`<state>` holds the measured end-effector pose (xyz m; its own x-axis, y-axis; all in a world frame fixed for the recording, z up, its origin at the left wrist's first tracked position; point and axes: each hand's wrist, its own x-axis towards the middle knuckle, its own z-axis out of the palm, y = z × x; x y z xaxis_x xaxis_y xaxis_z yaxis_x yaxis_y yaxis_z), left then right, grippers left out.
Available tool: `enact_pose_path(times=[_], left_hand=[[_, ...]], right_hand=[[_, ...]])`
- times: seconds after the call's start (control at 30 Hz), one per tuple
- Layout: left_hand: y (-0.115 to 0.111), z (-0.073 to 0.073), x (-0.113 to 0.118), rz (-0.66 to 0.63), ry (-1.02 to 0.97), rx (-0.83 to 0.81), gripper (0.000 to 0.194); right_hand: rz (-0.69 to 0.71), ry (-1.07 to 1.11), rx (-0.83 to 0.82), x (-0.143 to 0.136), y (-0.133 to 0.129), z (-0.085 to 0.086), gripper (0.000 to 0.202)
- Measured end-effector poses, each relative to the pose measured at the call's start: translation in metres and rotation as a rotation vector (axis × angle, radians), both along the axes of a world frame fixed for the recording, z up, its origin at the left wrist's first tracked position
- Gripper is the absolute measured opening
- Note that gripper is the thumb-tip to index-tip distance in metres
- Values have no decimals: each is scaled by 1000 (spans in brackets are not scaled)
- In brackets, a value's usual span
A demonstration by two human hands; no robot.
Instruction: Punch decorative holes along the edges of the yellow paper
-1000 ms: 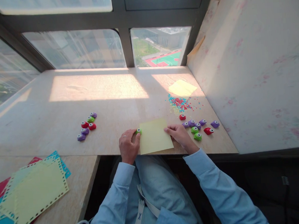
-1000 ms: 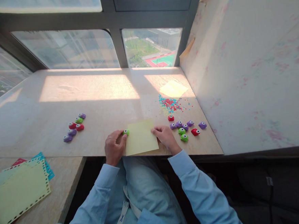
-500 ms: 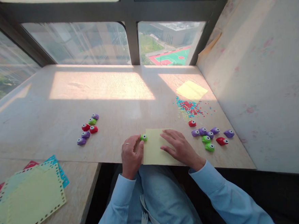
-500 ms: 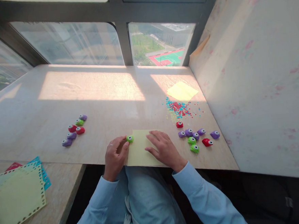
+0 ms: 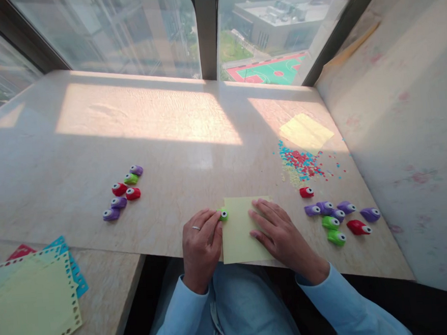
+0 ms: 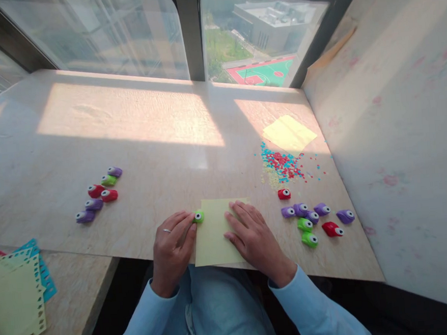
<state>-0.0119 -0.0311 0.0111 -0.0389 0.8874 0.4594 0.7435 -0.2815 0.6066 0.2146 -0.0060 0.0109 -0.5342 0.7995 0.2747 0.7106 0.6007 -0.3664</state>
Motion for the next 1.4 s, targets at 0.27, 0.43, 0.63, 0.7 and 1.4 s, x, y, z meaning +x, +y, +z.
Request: enact_pose_path(times=[0.27,0.43,0.63,0.7,1.4], left_hand=[[1,1,2,2,13,-18,25],[2,2,3,10,20,-22,26],[2,2,4,19,40,-28,25],[2,2,4,33,35,-35,25],[36,32,-8,86,-185,-486,37]], right_hand=[[-2,-9,-9,1,-6,2,39],[-5,-5,-14,1,-6,3,38],[-12,29,-31,1,-6,3,40],[-13,70,-47,2,-6,3,42],[-177,432,-53,7,-3,6,27]])
